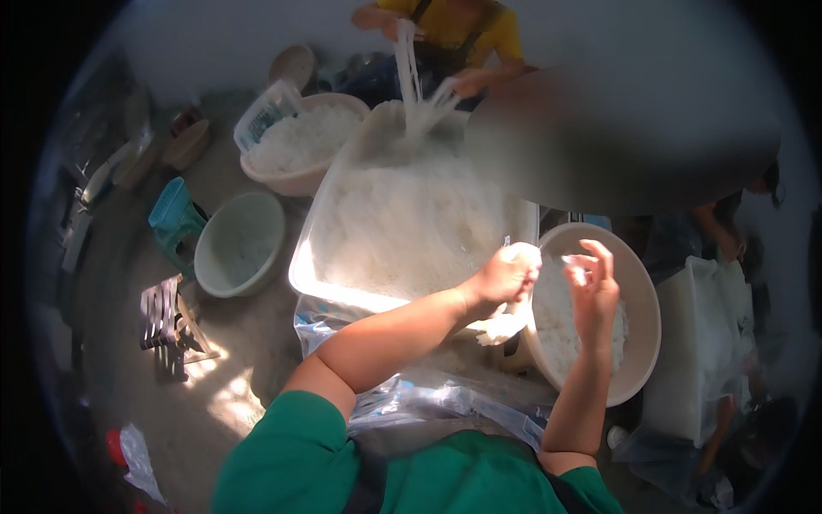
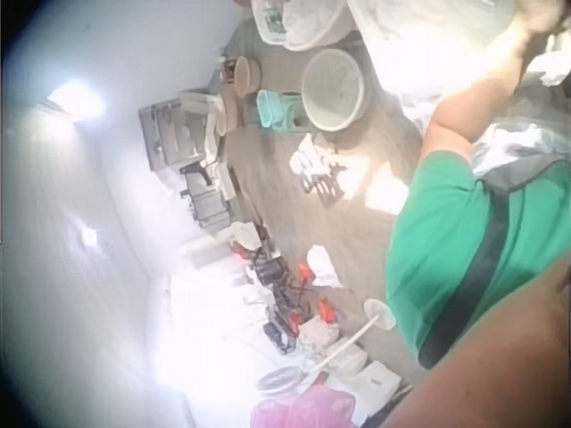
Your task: The person repeatedly picks up white, noodle-like strands from a large plastic container, stretches them out, and places them into a bowl. The task involves continuous manual handling of the food items.
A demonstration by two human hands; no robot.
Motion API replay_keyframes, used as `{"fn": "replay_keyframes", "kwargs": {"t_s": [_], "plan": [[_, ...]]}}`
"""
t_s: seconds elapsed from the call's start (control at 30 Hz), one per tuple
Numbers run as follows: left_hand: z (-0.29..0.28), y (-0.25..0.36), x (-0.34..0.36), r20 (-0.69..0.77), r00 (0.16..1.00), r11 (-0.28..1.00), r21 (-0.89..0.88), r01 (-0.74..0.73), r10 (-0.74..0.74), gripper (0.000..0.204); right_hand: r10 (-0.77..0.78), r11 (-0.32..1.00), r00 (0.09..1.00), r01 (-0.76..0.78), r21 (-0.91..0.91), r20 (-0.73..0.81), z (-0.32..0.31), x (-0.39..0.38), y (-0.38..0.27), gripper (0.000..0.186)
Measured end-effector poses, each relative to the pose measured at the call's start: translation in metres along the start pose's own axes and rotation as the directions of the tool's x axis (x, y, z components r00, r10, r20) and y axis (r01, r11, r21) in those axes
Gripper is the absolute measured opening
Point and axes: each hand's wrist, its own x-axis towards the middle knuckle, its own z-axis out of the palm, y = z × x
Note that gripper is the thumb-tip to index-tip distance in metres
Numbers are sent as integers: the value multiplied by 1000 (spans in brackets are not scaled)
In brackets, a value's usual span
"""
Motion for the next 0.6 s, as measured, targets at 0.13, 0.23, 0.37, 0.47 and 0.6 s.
{"fn": "replay_keyframes", "kwargs": {"t_s": [0.13, 0.23, 0.37, 0.47, 0.6], "plan": [[17, 39, 4, 430, 900, 888, -436, 145, 64, 19, -383, 865, 912, 300, 403, 144, 37, -12, 7, 47], [1, 46, 17, -46, 960, 882, -387, -271, 275, 32, -198, 842, 940, 18, 539, 278, 52, -27, -14, 21], [-61, -13, 8, -60, 861, 755, 515, -406, 505, 32, 121, 761, 991, -128, 636, 56, 46, -28, -8, 24], [-49, -29, -27, 341, 904, 544, 721, -428, 260, 14, -164, 986, 986, 165, 16, -8, 27, -20, -37, 16], [-21, -31, -19, 301, 842, 453, 736, -504, 448, 27, 12, 843, 999, -33, 536, 43, 39, -20, -43, 19]]}}
